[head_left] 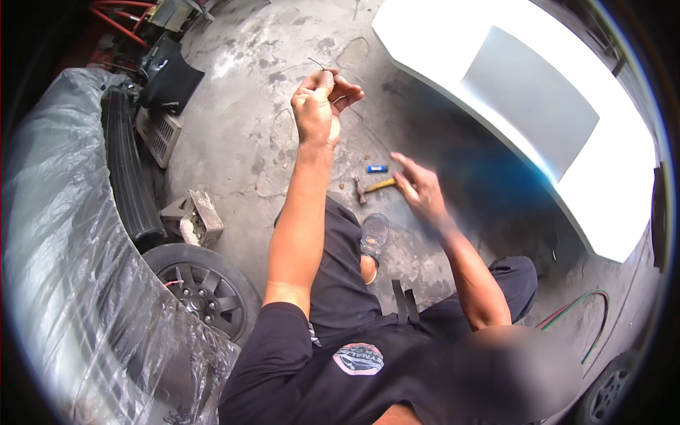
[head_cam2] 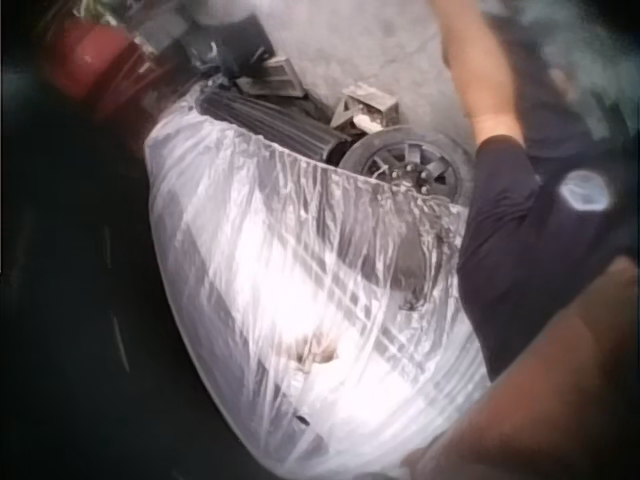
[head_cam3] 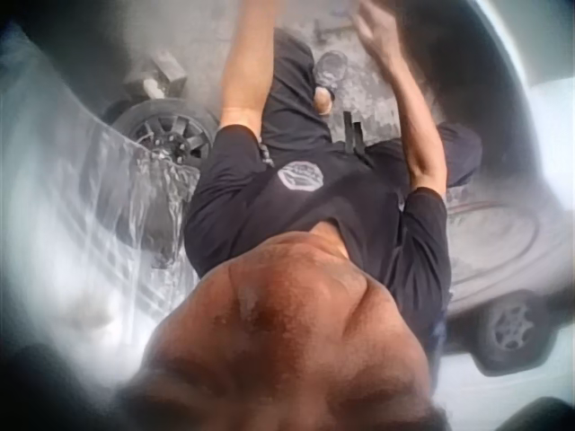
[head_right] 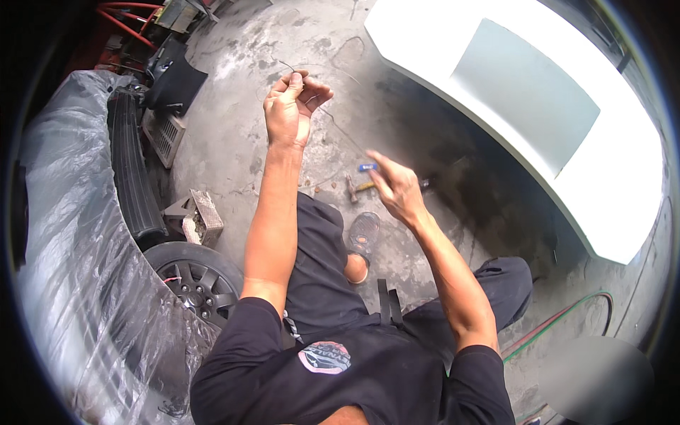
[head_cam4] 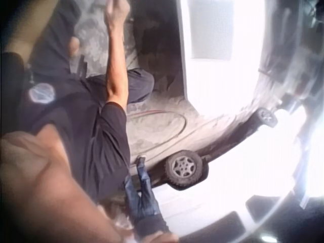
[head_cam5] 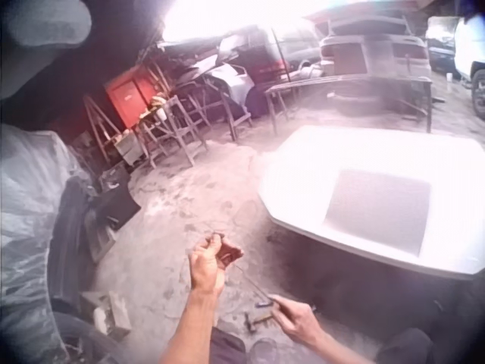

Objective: The recorder uses a brazing torch and filler rod to join metal components on a white automotive panel.

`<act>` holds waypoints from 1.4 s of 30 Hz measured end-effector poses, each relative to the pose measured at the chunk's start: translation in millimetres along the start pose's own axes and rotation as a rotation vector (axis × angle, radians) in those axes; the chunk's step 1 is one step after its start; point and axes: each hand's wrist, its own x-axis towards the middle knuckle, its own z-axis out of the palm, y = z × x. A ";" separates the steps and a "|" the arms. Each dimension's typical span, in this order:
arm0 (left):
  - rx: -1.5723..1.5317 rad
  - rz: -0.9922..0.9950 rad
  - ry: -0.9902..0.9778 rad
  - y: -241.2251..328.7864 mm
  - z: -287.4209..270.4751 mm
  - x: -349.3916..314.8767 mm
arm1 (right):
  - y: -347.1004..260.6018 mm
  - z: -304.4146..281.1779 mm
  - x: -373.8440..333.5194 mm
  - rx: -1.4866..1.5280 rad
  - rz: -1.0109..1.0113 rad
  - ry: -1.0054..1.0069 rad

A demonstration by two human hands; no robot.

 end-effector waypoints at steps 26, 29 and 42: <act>-0.157 -0.344 -0.454 -31.0 19.5 -13.2 | -7.7 -17.3 39.6 0.430 0.130 0.005; 0.183 -0.143 -0.352 -38.2 28.9 -16.1 | -2.3 -2.3 35.0 0.371 0.044 0.142; 0.375 -0.055 -0.245 -23.6 48.6 -0.1 | 15.7 37.9 61.1 0.241 -0.093 0.210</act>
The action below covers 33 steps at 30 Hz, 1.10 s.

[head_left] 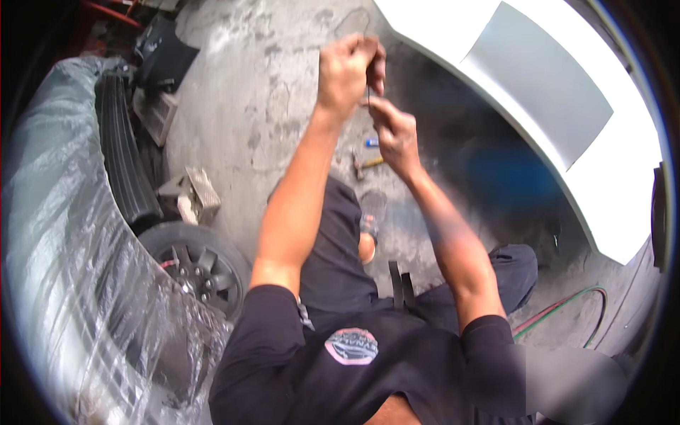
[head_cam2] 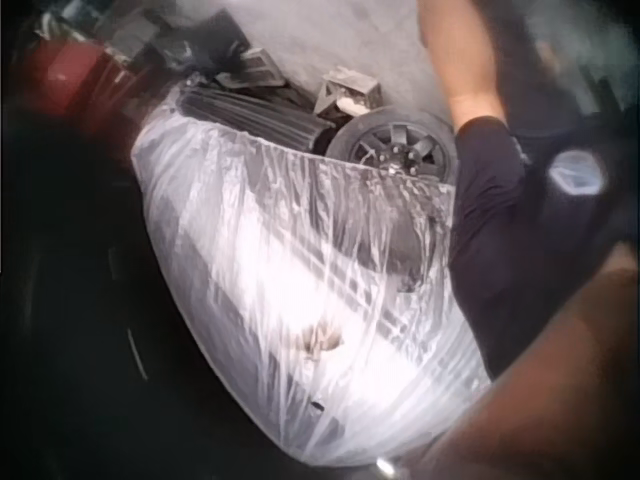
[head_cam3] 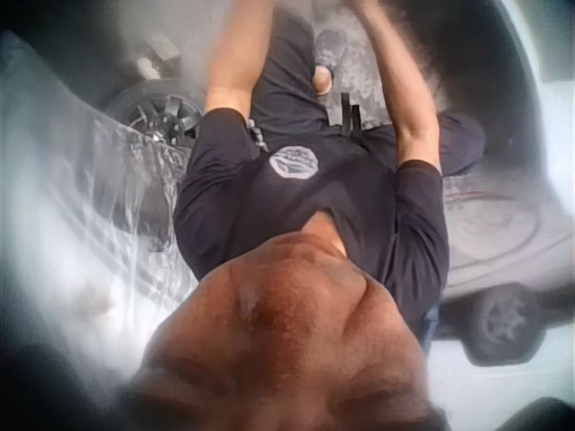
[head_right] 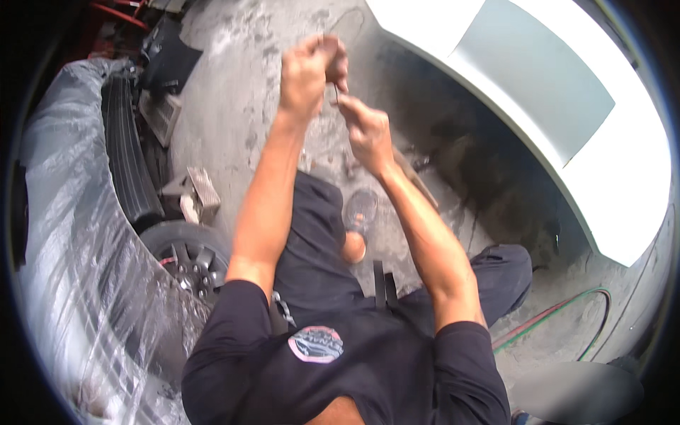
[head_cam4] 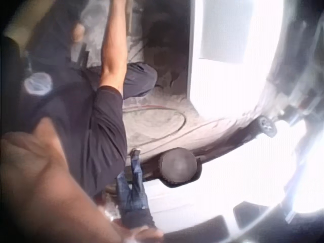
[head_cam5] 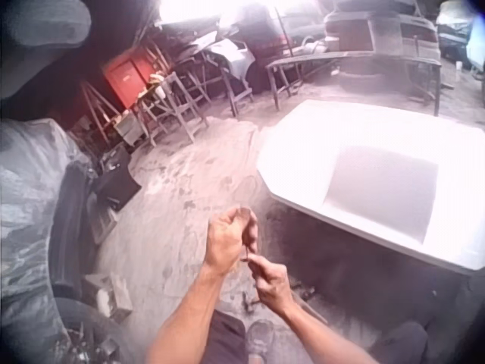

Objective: The recorder uses a brazing torch and filler rod to join metal components on a white automotive panel.

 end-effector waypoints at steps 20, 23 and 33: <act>0.092 0.340 0.296 -16.3 20.5 -12.8 | -4.9 11.4 -16.9 0.012 0.154 0.047; 0.100 0.321 0.290 -17.5 24.7 -9.3 | -12.4 11.8 -18.0 -0.109 0.065 0.102; -0.514 -0.088 0.078 -26.3 -5.3 19.1 | -25.0 7.1 -6.2 -0.309 -0.011 0.038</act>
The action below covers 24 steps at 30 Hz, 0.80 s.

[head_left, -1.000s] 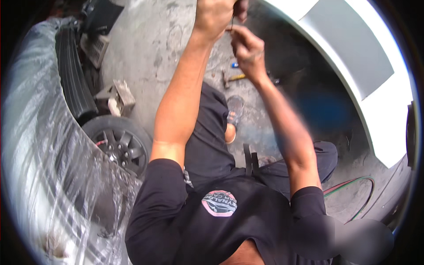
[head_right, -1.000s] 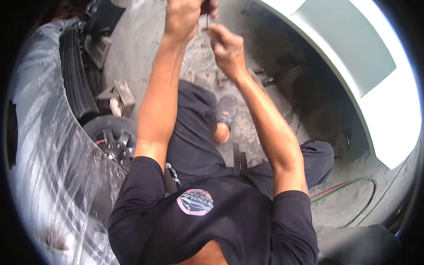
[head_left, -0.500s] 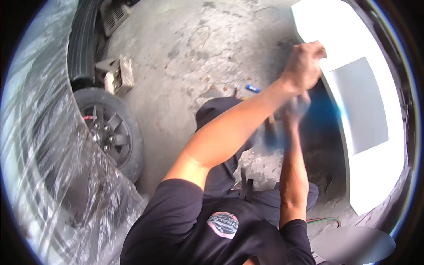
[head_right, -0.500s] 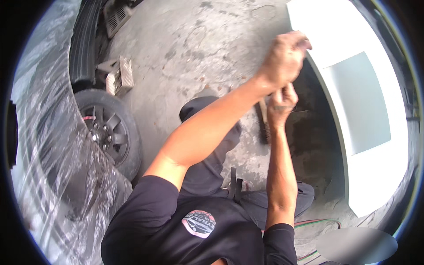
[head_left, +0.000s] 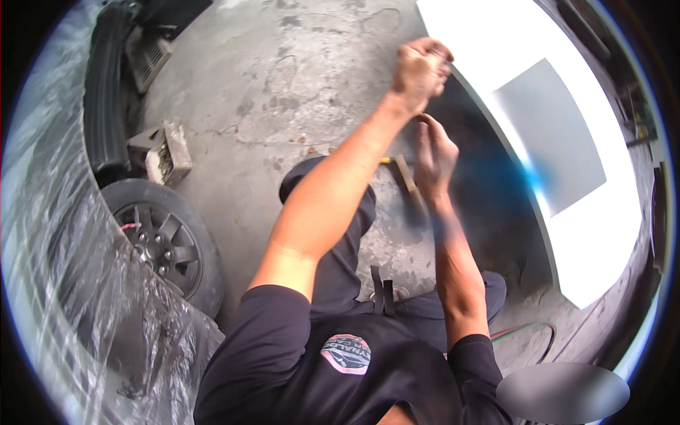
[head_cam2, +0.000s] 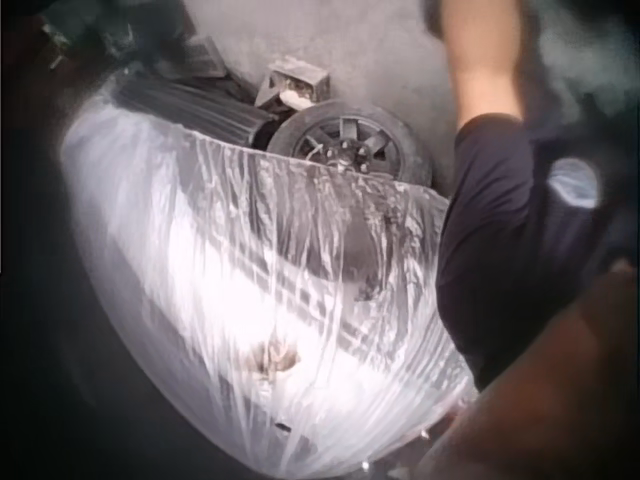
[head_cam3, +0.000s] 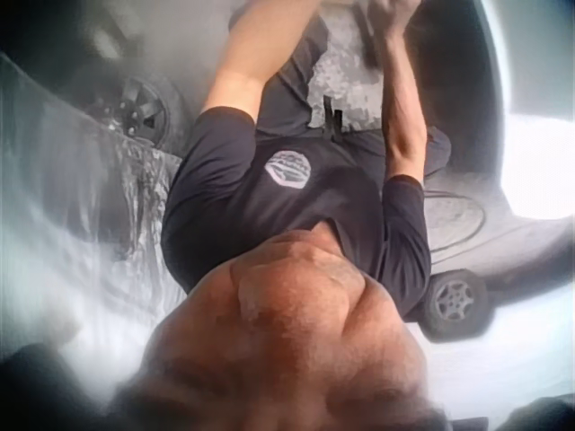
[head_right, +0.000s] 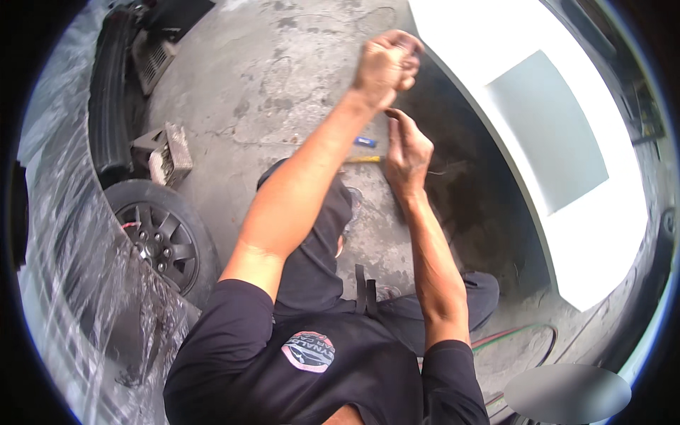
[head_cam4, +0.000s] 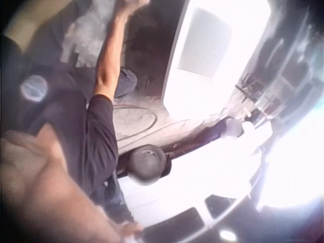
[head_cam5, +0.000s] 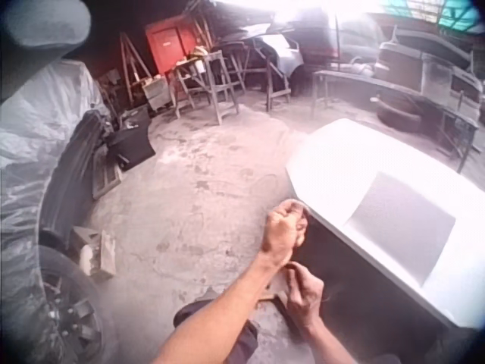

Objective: The recorder uses a brazing torch and filler rod to join metal components on a white automotive panel.

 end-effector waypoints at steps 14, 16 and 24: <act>-0.153 0.186 0.209 4.6 -1.4 8.4 | -2.3 8.0 12.0 0.125 0.010 0.112; -0.073 0.140 0.183 3.5 1.1 7.9 | -3.4 2.2 10.7 0.087 -0.023 0.050; 0.118 -0.107 0.106 -5.6 -12.9 17.4 | 20.4 -5.4 8.7 0.214 -0.072 -0.157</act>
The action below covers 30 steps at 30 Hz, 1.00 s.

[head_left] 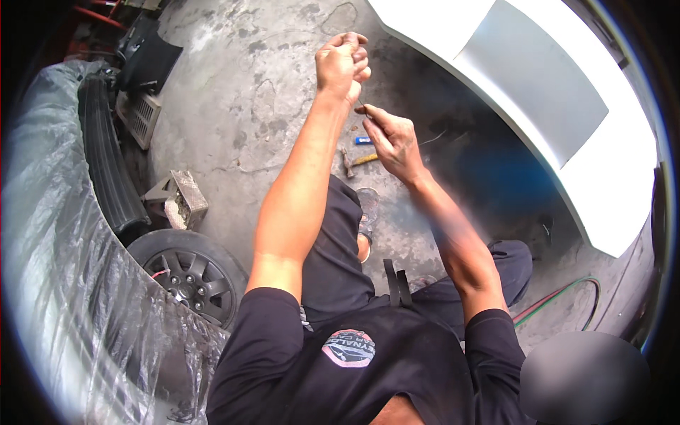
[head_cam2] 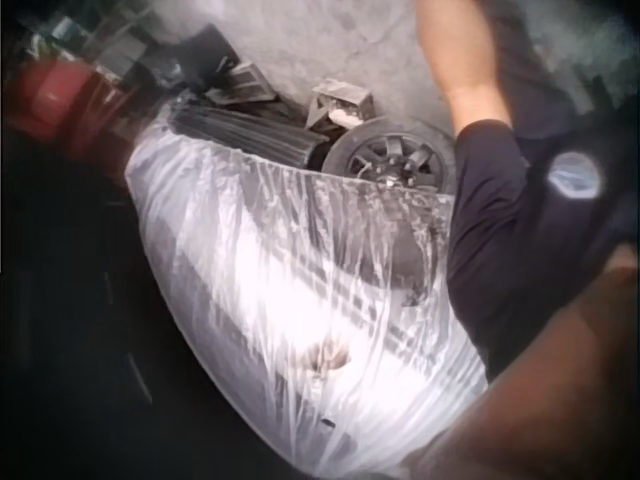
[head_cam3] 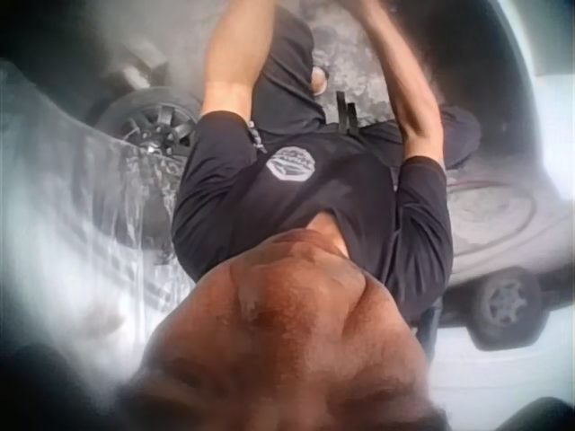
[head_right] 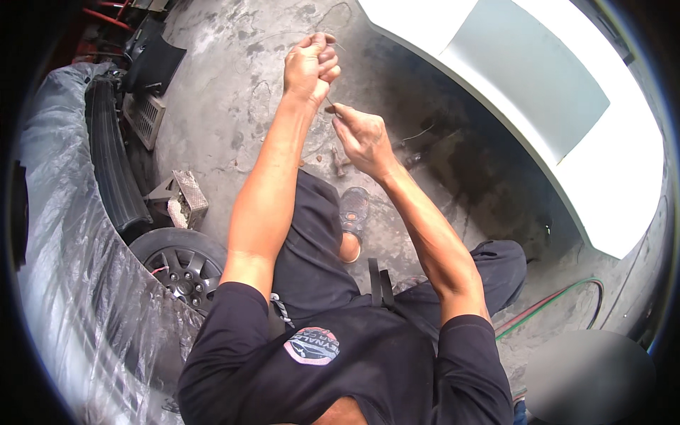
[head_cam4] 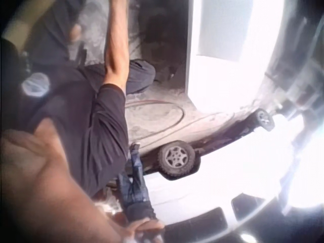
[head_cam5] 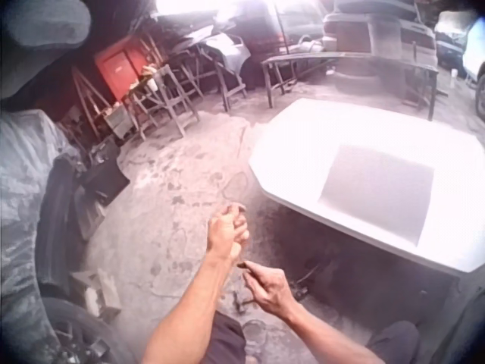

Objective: The recorder uses a brazing torch and filler rod to join metal components on a white automotive panel.

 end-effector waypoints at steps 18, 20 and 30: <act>-0.240 0.158 -0.062 2.7 -14.4 -10.4 | 3.3 -2.8 -4.0 0.184 0.327 0.233; -0.156 0.119 -0.083 4.0 -16.0 -16.7 | -7.2 -4.9 -0.6 0.092 0.309 0.259; 0.084 -0.066 0.085 1.3 -20.9 -38.7 | 5.7 8.4 -14.7 -0.215 0.029 0.342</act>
